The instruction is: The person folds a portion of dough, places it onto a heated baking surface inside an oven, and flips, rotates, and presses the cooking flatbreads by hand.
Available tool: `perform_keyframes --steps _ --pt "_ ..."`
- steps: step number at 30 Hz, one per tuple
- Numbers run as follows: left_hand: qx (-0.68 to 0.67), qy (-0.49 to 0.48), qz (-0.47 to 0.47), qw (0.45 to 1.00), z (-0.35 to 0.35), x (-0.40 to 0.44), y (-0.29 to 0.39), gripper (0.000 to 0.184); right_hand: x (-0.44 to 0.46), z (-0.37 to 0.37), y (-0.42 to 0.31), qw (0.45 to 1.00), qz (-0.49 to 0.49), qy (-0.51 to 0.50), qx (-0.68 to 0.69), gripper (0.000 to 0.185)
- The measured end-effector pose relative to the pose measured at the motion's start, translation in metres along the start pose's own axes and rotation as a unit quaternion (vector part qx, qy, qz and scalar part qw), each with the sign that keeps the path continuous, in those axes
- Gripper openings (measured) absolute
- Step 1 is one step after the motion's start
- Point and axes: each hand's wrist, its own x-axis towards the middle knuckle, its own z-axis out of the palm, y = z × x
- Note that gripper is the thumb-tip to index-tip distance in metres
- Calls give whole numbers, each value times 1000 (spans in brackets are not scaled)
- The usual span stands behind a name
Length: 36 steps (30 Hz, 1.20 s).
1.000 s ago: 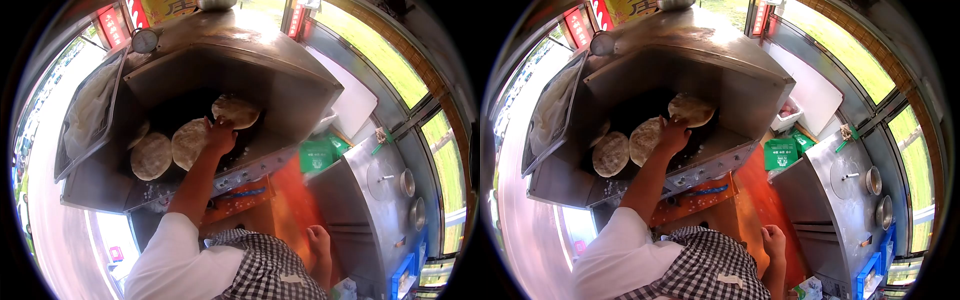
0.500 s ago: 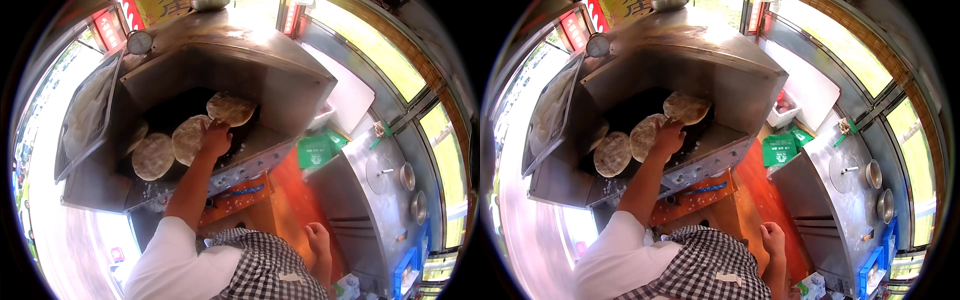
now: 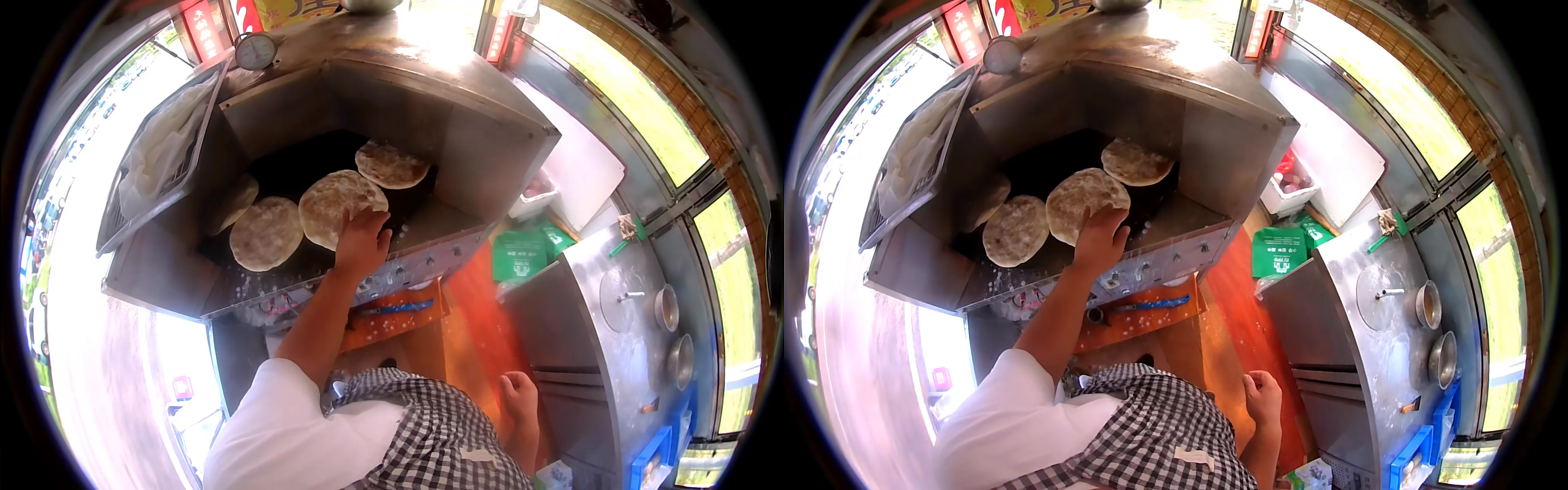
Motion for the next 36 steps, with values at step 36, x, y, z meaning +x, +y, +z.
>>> perform_keyframes --steps 36 --pt "88 172 -124 973 -44 -64 -27 39 1 -52 56 1000 8 -23 16 26"
